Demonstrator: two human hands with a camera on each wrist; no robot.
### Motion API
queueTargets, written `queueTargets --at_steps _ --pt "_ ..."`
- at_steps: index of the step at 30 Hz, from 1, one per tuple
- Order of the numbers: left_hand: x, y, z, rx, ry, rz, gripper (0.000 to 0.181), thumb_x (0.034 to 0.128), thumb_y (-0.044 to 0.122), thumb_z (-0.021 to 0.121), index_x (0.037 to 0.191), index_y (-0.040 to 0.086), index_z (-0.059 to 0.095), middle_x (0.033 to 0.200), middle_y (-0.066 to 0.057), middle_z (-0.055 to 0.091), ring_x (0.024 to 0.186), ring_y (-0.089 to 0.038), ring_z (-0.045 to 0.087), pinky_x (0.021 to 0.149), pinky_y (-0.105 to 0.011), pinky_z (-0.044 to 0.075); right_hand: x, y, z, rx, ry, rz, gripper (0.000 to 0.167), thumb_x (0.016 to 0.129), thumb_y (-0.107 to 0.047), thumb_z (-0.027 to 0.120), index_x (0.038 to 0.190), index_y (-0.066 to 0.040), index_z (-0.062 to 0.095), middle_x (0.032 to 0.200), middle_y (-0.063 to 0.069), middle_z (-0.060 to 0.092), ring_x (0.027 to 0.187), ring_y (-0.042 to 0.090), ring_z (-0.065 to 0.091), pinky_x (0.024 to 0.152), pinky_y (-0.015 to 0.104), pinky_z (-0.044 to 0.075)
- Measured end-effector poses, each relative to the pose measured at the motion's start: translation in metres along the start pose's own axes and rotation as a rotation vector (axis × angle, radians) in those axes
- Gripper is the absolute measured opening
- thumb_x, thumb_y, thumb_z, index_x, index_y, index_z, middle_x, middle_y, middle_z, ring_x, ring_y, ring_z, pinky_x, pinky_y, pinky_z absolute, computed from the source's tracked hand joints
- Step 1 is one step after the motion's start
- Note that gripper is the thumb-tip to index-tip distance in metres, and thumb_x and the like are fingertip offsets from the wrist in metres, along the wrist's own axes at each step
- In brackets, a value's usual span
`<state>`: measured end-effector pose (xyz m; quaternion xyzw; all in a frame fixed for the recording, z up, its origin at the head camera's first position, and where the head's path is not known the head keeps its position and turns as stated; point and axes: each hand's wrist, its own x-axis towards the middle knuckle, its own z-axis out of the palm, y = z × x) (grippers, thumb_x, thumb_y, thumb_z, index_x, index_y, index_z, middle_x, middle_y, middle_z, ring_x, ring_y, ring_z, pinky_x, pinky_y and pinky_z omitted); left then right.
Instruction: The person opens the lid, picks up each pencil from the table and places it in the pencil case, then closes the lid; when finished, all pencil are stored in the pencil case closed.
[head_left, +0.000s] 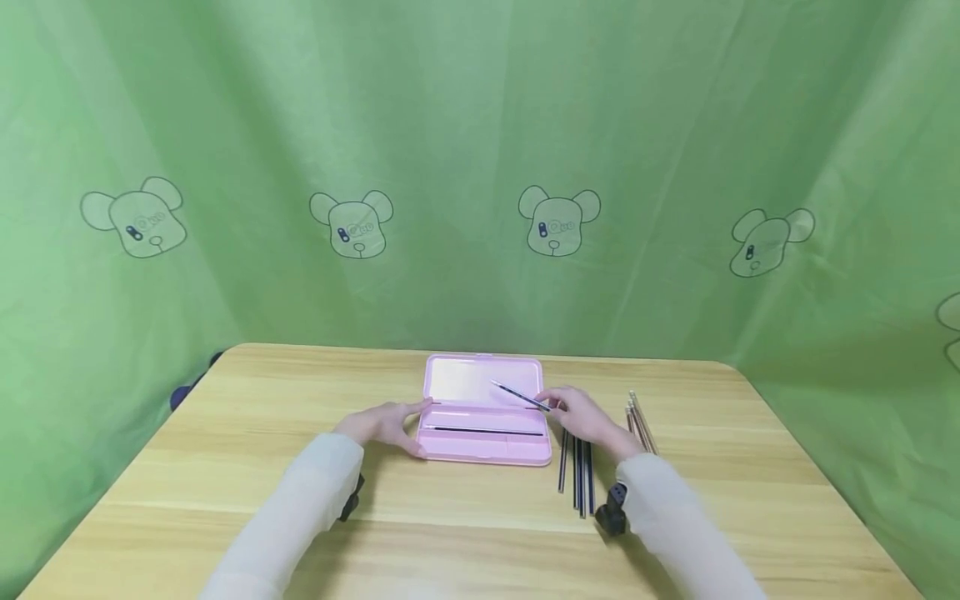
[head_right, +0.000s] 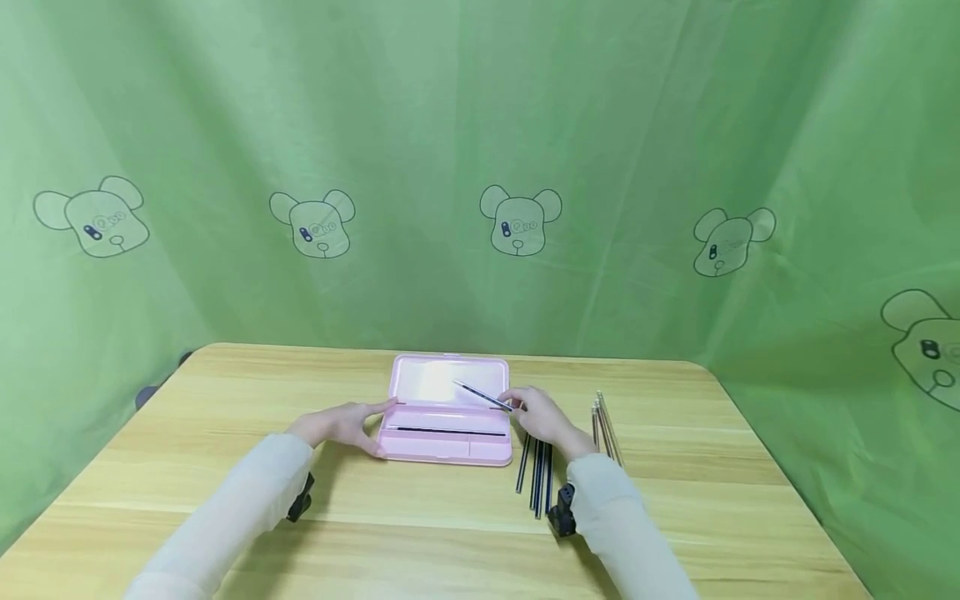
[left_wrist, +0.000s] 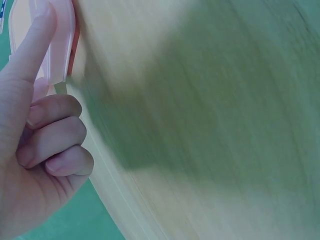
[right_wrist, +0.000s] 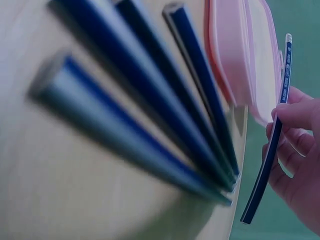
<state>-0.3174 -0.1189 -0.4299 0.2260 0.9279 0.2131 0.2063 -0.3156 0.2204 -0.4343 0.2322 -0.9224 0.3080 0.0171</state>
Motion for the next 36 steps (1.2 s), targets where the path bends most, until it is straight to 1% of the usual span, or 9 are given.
queueTargets --at_steps 5,7,11,14,17,20,24,31,36 --pt "0.001 0.001 0.000 0.008 -0.010 -0.012 0.095 0.0685 0.039 0.077 0.145 0.021 0.024 0.147 -0.015 0.027 0.131 -0.037 0.030 0.108 -0.049 0.025 0.008 -0.010 0.007 -0.027 -0.024 -0.041 0.029 0.080 0.007 0.053 0.106 0.000 0.064 0.083 0.008 0.058 0.075 0.016 0.051 0.068 0.031 0.046" --pt "0.002 0.000 0.000 0.013 -0.009 -0.012 0.095 0.0684 0.038 0.077 0.145 0.021 0.024 0.146 -0.016 0.028 0.130 -0.037 0.031 0.108 -0.049 0.026 0.011 -0.015 0.010 -0.037 -0.035 -0.051 0.030 0.079 0.008 0.053 0.106 -0.001 0.064 0.083 0.007 0.058 0.075 0.016 0.051 0.068 0.031 0.046" --pt "0.002 -0.001 0.001 0.018 -0.007 0.010 0.095 0.0688 0.037 0.077 0.145 0.018 0.024 0.145 -0.019 0.030 0.130 -0.037 0.032 0.108 -0.048 0.027 0.018 -0.024 0.018 -0.090 -0.063 -0.102 0.029 0.078 0.006 0.055 0.103 -0.002 0.065 0.082 0.007 0.057 0.076 0.017 0.052 0.069 0.032 0.047" --pt "0.001 -0.001 0.000 0.016 -0.005 0.013 0.095 0.0687 0.036 0.078 0.145 0.016 0.024 0.144 -0.020 0.030 0.130 -0.037 0.032 0.108 -0.049 0.026 0.023 -0.030 0.025 -0.120 -0.098 -0.138 0.028 0.079 0.005 0.057 0.104 -0.002 0.065 0.083 0.006 0.058 0.078 0.018 0.055 0.073 0.034 0.049" --pt "0.001 0.000 0.000 0.017 -0.004 -0.001 0.095 0.0684 0.036 0.078 0.145 0.017 0.024 0.144 -0.021 0.030 0.130 -0.037 0.032 0.108 -0.050 0.026 0.027 -0.037 0.032 -0.154 -0.124 -0.169 0.029 0.079 0.006 0.056 0.105 -0.001 0.065 0.085 0.006 0.060 0.081 0.019 0.057 0.078 0.036 0.050" --pt "0.001 0.002 -0.001 0.019 -0.004 -0.014 0.095 0.0680 0.037 0.078 0.145 0.018 0.025 0.144 -0.021 0.031 0.130 -0.037 0.032 0.108 -0.049 0.026 0.030 -0.042 0.039 -0.185 -0.148 -0.170 0.030 0.079 0.007 0.055 0.106 -0.002 0.066 0.087 0.006 0.061 0.083 0.020 0.057 0.081 0.037 0.050" --pt "0.001 0.002 0.000 0.025 -0.001 -0.021 0.095 0.0678 0.039 0.078 0.145 0.020 0.025 0.144 -0.019 0.031 0.130 -0.036 0.032 0.108 -0.049 0.026 0.034 -0.048 0.047 -0.196 -0.176 -0.145 0.030 0.081 0.006 0.055 0.107 -0.004 0.066 0.091 0.006 0.061 0.088 0.021 0.058 0.085 0.038 0.049" --pt "0.001 0.002 -0.002 0.017 0.009 -0.022 0.095 0.0676 0.038 0.078 0.145 0.020 0.025 0.144 -0.020 0.032 0.130 -0.036 0.033 0.108 -0.049 0.026 0.040 -0.055 0.055 -0.221 -0.194 -0.125 0.029 0.082 0.005 0.054 0.105 -0.007 0.067 0.091 0.004 0.061 0.090 0.022 0.059 0.087 0.037 0.049" --pt "0.001 0.002 -0.001 0.004 0.006 -0.022 0.094 0.0676 0.037 0.078 0.145 0.020 0.026 0.144 -0.019 0.030 0.130 -0.036 0.032 0.108 -0.049 0.025 0.041 -0.057 0.060 -0.230 -0.208 -0.097 0.027 0.084 0.002 0.054 0.105 -0.009 0.067 0.093 0.003 0.061 0.092 0.022 0.059 0.088 0.037 0.048"
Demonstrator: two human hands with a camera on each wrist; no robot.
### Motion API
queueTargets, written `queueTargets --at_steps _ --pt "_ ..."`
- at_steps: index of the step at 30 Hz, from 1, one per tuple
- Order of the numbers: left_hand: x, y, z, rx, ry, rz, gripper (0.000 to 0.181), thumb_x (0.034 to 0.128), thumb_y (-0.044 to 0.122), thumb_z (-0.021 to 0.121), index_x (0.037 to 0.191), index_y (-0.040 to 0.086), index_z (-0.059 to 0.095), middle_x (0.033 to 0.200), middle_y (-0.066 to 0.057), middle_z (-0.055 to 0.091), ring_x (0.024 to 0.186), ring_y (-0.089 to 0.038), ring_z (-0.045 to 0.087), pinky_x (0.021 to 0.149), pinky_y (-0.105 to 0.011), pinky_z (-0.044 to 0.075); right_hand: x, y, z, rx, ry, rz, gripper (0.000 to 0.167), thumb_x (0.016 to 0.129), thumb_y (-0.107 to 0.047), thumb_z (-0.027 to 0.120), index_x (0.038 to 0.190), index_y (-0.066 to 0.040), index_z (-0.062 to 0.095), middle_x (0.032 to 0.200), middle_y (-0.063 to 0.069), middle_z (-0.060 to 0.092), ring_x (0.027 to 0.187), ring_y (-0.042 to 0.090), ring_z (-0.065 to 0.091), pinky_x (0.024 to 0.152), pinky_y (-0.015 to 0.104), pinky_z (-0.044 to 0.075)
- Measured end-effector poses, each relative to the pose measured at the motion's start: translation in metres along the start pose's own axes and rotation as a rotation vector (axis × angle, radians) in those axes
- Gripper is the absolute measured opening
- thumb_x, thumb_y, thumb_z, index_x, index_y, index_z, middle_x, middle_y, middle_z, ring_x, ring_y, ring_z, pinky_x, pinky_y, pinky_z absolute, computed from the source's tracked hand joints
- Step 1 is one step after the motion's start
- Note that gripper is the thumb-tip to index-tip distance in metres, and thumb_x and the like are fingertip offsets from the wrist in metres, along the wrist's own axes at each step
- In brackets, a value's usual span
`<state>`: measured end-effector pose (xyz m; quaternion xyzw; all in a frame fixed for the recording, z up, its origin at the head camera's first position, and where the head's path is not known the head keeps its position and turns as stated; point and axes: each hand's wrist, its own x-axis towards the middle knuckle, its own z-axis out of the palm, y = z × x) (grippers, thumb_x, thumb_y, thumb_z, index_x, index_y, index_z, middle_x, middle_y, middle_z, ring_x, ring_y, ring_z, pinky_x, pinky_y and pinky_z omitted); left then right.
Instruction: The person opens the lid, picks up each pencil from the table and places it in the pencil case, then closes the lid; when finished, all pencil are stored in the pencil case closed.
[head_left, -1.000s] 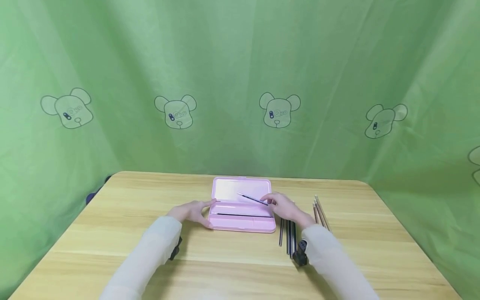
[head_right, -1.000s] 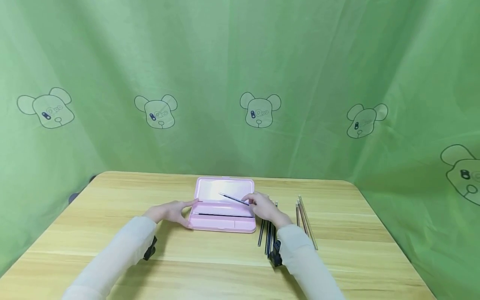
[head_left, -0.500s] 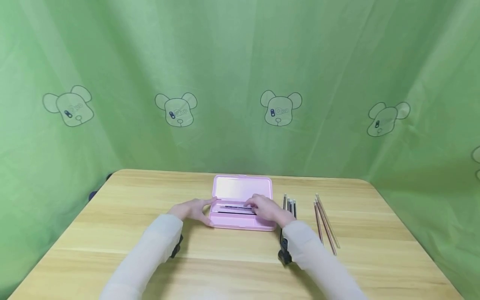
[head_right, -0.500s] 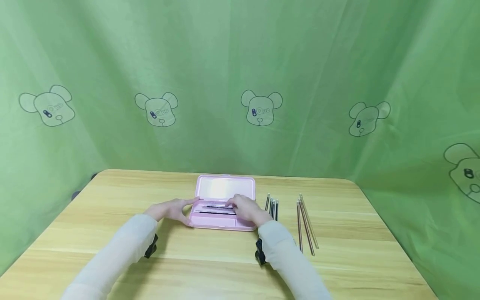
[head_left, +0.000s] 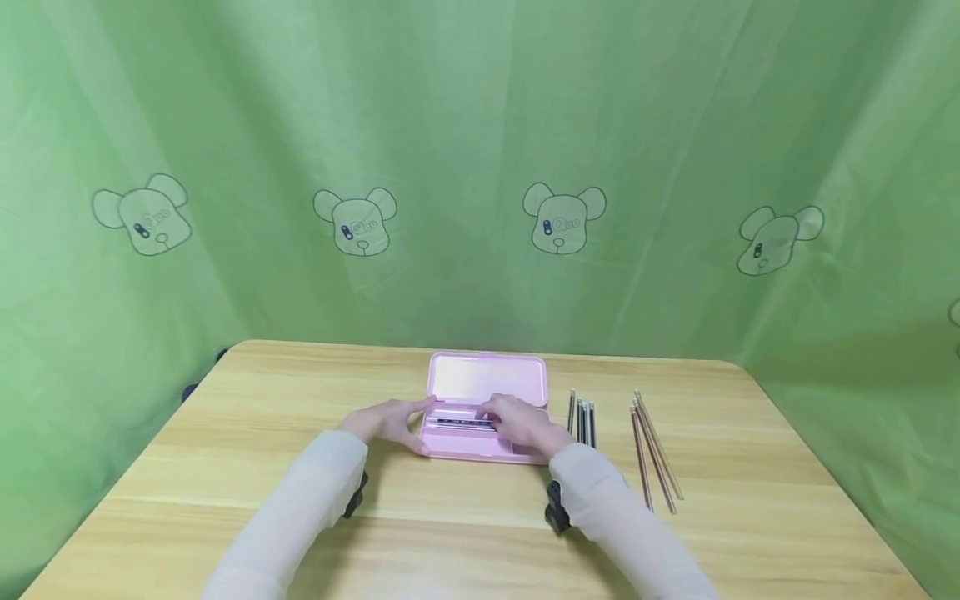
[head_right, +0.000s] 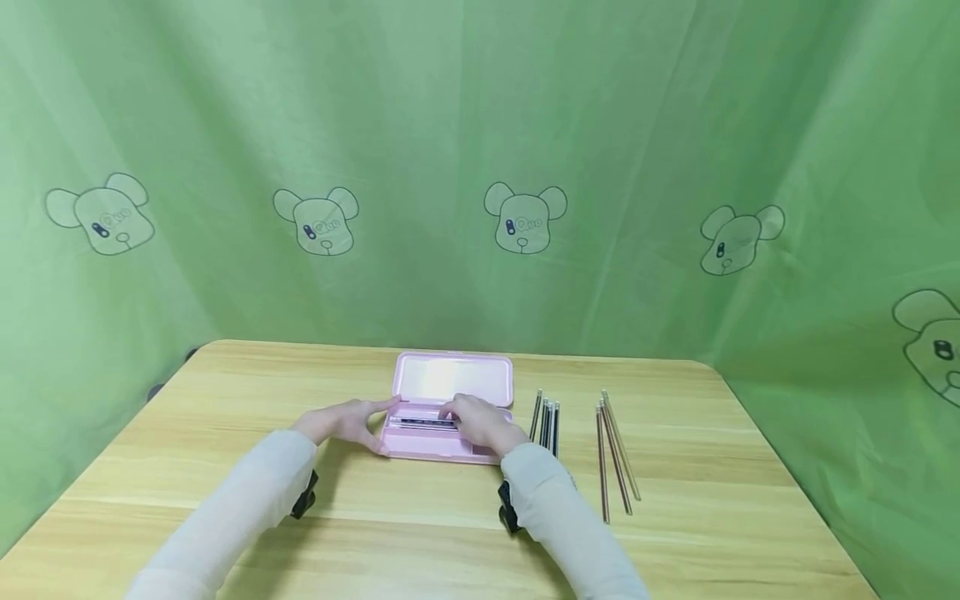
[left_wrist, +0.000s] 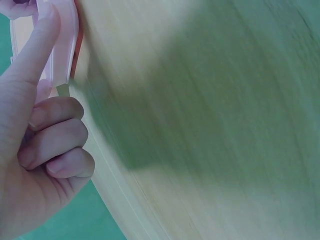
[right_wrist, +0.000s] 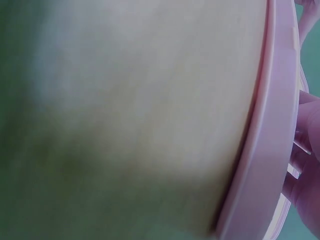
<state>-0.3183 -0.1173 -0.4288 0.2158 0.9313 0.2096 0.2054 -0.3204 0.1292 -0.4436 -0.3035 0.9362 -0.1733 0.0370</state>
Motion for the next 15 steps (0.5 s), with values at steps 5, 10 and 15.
queueTargets --at_steps 5,10,15 --pt "0.0008 -0.0002 0.0011 0.004 0.000 -0.003 0.094 0.0678 0.038 0.078 0.145 0.020 0.026 0.145 -0.017 0.030 0.131 -0.035 0.032 0.108 -0.049 0.025 -0.0019 -0.0002 0.0009 0.017 -0.006 0.003 0.025 0.086 0.001 0.053 0.104 -0.009 0.068 0.091 0.003 0.060 0.090 0.021 0.058 0.086 0.037 0.048" --pt "0.0013 -0.0004 0.0010 0.017 -0.001 0.005 0.094 0.0684 0.039 0.077 0.145 0.019 0.026 0.145 -0.016 0.031 0.131 -0.034 0.032 0.109 -0.048 0.025 -0.0047 0.0012 0.0008 0.028 -0.002 -0.024 0.027 0.085 0.003 0.052 0.104 -0.006 0.068 0.090 0.004 0.060 0.088 0.021 0.058 0.085 0.036 0.049" --pt "0.0010 -0.0002 0.0008 0.028 -0.006 0.003 0.095 0.0680 0.041 0.077 0.145 0.020 0.024 0.145 -0.017 0.032 0.130 -0.035 0.032 0.108 -0.049 0.026 -0.0057 0.0029 0.0009 0.039 0.009 -0.039 0.026 0.084 0.004 0.053 0.103 -0.005 0.068 0.089 0.005 0.061 0.087 0.022 0.059 0.084 0.037 0.050"
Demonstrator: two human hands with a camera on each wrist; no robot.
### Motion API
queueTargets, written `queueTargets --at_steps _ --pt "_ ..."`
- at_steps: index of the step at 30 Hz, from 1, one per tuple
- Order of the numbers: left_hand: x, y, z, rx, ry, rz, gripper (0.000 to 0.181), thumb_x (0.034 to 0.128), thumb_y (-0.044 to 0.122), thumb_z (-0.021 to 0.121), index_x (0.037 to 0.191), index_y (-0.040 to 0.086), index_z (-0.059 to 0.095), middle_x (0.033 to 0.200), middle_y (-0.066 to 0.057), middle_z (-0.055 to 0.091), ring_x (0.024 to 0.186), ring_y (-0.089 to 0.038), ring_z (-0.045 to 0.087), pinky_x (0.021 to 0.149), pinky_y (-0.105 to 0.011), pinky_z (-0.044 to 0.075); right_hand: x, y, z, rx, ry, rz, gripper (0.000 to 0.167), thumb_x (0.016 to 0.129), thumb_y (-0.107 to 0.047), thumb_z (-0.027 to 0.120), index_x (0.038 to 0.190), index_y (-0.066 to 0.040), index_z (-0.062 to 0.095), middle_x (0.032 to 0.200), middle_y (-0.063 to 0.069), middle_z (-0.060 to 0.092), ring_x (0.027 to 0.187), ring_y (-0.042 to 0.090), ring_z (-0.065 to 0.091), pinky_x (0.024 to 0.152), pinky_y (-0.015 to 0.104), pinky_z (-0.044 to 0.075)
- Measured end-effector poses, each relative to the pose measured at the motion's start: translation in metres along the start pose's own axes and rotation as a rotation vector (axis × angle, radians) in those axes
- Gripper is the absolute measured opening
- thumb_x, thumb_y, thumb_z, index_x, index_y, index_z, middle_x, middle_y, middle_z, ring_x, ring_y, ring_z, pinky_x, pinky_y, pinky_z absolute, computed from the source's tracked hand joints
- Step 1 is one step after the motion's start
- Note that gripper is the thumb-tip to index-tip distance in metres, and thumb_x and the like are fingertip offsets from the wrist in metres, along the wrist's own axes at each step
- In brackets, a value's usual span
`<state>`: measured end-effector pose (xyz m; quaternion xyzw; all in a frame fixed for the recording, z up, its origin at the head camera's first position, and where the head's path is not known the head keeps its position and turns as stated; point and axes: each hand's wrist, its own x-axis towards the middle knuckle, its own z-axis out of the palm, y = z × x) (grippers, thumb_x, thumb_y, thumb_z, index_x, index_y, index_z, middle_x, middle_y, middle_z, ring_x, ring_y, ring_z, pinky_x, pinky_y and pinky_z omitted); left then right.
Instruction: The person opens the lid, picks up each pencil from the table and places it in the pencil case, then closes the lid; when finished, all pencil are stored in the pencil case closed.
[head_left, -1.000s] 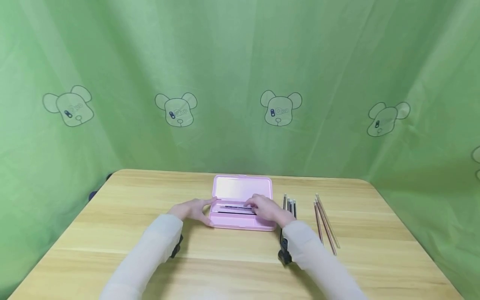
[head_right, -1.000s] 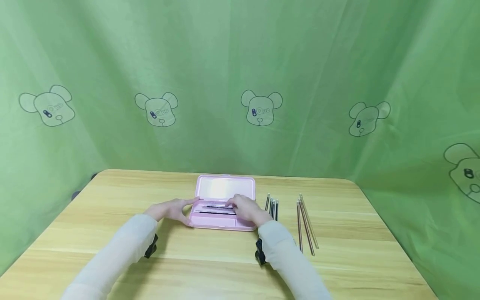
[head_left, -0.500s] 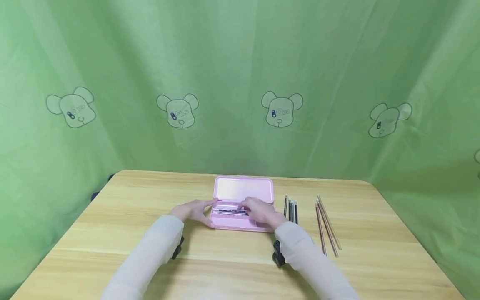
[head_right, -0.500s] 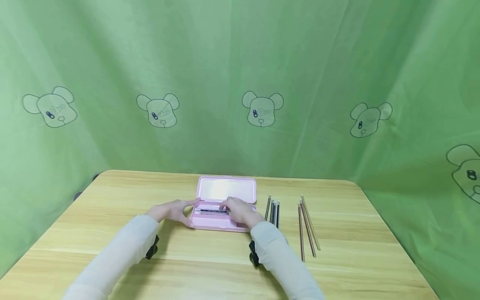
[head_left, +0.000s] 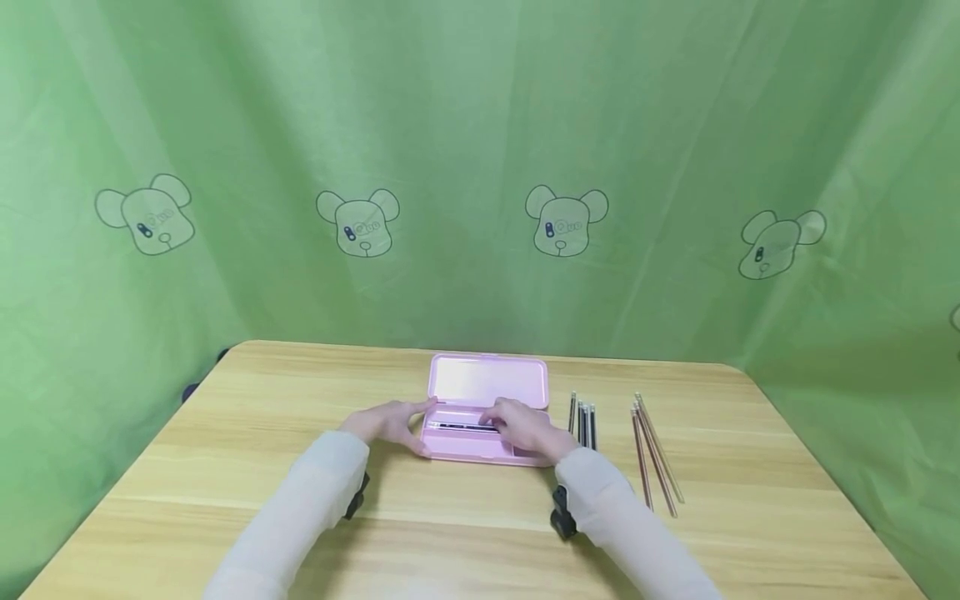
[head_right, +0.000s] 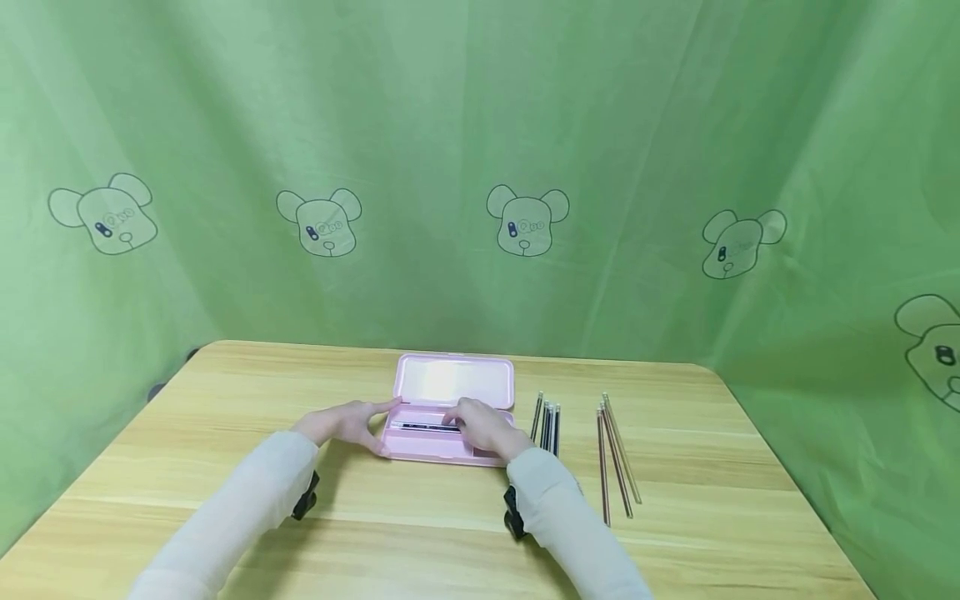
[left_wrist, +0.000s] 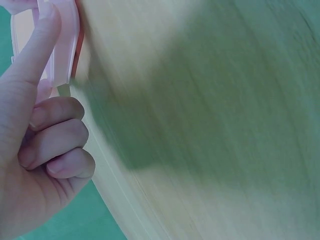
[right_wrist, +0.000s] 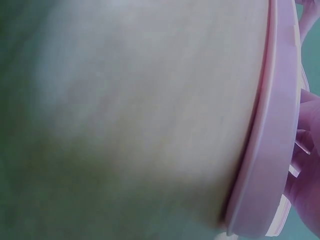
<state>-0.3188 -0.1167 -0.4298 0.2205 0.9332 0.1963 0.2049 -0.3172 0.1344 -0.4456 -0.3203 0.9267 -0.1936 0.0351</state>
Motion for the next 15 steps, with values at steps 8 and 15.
queueTargets --at_steps 8,15 --pt "-0.0002 0.0013 -0.0001 -0.005 0.011 -0.001 0.094 0.0679 0.038 0.078 0.144 0.019 0.027 0.143 -0.018 0.033 0.130 -0.035 0.033 0.108 -0.049 0.027 -0.0020 0.0028 -0.0010 0.021 0.048 0.017 0.023 0.085 0.001 0.055 0.102 -0.006 0.068 0.088 0.003 0.061 0.085 0.020 0.059 0.083 0.037 0.050" --pt "-0.0014 0.0024 0.0000 -0.003 0.010 -0.006 0.094 0.0681 0.039 0.077 0.144 0.019 0.027 0.143 -0.019 0.033 0.130 -0.035 0.033 0.108 -0.048 0.027 -0.0083 0.0069 -0.0073 0.077 0.099 -0.018 0.020 0.085 0.000 0.058 0.103 -0.002 0.067 0.087 0.005 0.062 0.084 0.020 0.058 0.081 0.036 0.050"
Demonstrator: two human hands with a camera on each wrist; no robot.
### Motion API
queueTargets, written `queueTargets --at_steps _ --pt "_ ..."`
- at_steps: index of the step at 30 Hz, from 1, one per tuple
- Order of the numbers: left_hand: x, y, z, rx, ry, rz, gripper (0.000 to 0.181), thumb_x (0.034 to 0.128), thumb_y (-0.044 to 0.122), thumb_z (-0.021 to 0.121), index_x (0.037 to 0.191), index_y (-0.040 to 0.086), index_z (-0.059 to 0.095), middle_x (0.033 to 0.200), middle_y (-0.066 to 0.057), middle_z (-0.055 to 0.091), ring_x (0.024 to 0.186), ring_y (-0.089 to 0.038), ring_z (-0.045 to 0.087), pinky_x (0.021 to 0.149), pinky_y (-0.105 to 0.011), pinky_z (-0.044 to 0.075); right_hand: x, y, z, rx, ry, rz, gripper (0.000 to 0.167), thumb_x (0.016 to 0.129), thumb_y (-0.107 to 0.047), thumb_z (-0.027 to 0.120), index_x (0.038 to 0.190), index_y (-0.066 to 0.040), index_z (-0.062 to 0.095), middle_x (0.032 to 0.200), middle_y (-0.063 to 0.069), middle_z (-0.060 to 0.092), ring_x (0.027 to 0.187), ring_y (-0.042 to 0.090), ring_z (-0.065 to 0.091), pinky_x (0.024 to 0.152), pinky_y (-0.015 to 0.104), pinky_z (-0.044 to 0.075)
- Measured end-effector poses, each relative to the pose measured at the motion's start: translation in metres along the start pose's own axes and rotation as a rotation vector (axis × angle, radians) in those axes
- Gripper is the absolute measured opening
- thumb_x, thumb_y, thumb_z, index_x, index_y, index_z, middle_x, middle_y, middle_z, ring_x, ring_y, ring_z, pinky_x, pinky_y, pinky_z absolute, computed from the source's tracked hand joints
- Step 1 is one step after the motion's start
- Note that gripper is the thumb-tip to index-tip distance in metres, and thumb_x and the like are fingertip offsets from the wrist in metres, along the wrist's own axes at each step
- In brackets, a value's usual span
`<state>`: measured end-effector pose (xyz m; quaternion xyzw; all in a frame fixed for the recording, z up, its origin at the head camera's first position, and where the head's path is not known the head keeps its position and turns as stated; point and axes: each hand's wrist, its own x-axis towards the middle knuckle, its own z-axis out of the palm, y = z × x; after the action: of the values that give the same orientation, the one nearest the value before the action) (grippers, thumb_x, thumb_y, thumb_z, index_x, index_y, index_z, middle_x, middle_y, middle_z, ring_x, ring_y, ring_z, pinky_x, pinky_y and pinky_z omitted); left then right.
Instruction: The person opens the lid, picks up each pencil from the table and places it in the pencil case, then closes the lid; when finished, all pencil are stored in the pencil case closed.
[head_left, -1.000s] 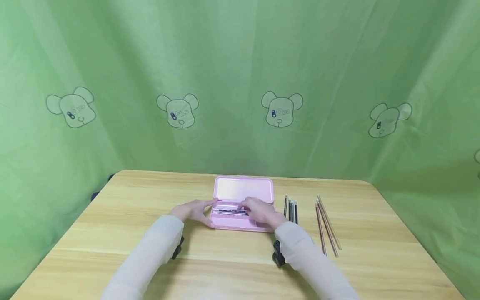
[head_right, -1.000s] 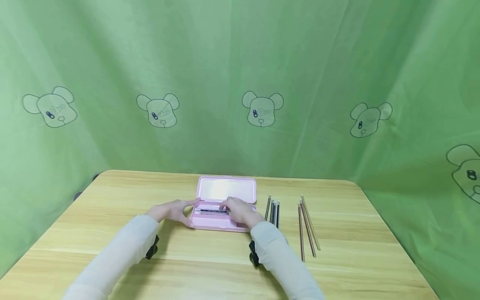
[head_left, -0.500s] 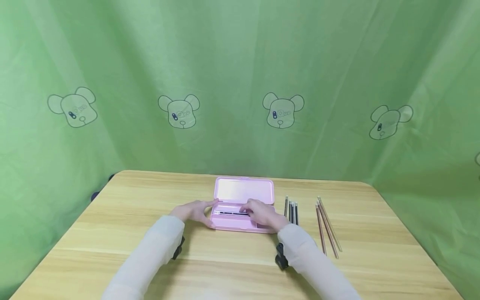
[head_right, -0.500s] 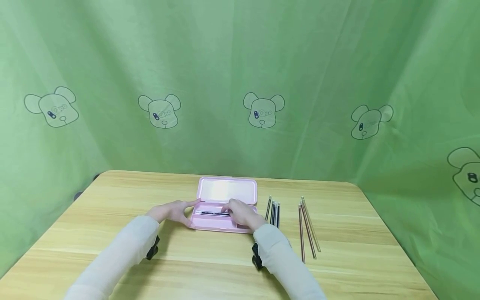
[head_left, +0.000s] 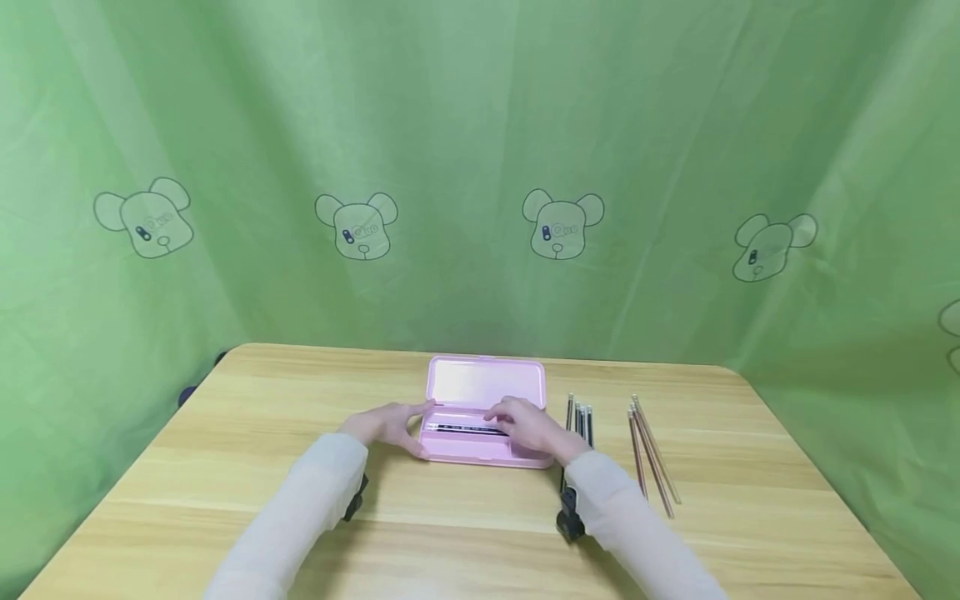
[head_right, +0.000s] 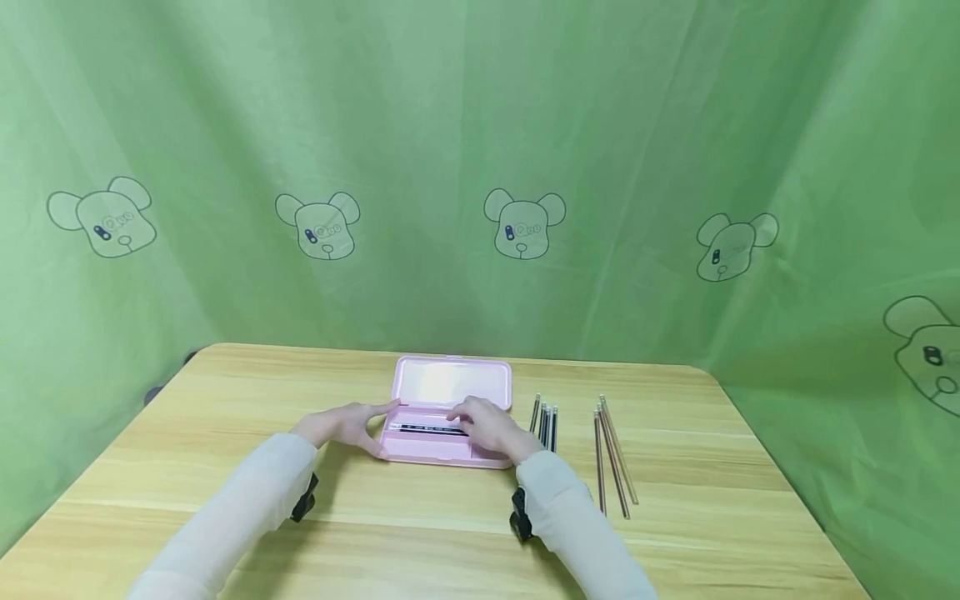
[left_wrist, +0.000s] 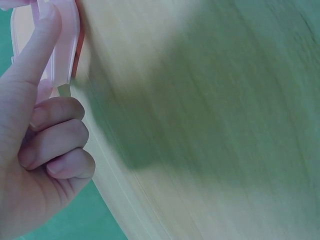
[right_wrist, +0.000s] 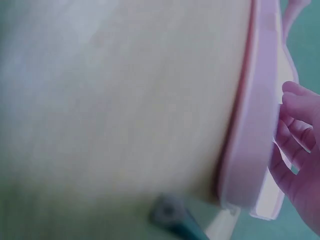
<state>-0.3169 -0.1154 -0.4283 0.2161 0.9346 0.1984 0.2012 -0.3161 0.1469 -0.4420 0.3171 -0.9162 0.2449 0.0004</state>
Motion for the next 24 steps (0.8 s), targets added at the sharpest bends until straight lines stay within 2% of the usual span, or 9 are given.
queueTargets --at_steps 5,10,15,20,24 --pt "-0.001 0.001 0.000 -0.001 0.006 -0.003 0.093 0.0676 0.038 0.078 0.144 0.019 0.028 0.143 -0.019 0.034 0.129 -0.035 0.034 0.107 -0.048 0.027 -0.007 -0.001 -0.014 0.056 0.007 -0.016 0.021 0.085 0.000 0.058 0.105 0.000 0.065 0.085 0.006 0.061 0.082 0.019 0.056 0.077 0.033 0.050" --pt "-0.001 0.001 0.000 0.004 0.010 -0.008 0.093 0.0673 0.038 0.078 0.144 0.020 0.028 0.142 -0.019 0.035 0.129 -0.035 0.035 0.107 -0.049 0.028 -0.018 -0.001 -0.031 0.091 0.005 0.007 0.023 0.085 -0.001 0.057 0.108 0.000 0.063 0.087 0.006 0.059 0.083 0.019 0.056 0.078 0.035 0.049" --pt "-0.001 0.001 0.000 -0.003 0.006 -0.007 0.093 0.0673 0.038 0.078 0.144 0.020 0.028 0.144 -0.018 0.033 0.130 -0.035 0.033 0.107 -0.049 0.027 -0.033 0.011 -0.044 0.094 0.027 0.024 0.023 0.085 -0.002 0.058 0.107 0.001 0.063 0.086 0.006 0.060 0.080 0.018 0.054 0.073 0.031 0.048" --pt "0.000 0.001 0.001 -0.005 0.004 -0.004 0.094 0.0672 0.037 0.078 0.144 0.020 0.027 0.144 -0.018 0.032 0.130 -0.035 0.033 0.108 -0.049 0.027 -0.052 0.028 -0.052 0.130 0.060 0.024 0.024 0.084 0.001 0.057 0.108 0.005 0.061 0.087 0.011 0.060 0.079 0.016 0.053 0.071 0.026 0.047" --pt "0.001 0.000 0.000 -0.005 -0.001 -0.006 0.095 0.0672 0.038 0.078 0.145 0.020 0.026 0.145 -0.017 0.031 0.130 -0.035 0.032 0.108 -0.048 0.026 -0.071 0.038 -0.058 0.152 0.073 0.069 0.026 0.084 0.001 0.057 0.110 0.007 0.059 0.086 0.009 0.059 0.079 0.015 0.052 0.071 0.025 0.048"
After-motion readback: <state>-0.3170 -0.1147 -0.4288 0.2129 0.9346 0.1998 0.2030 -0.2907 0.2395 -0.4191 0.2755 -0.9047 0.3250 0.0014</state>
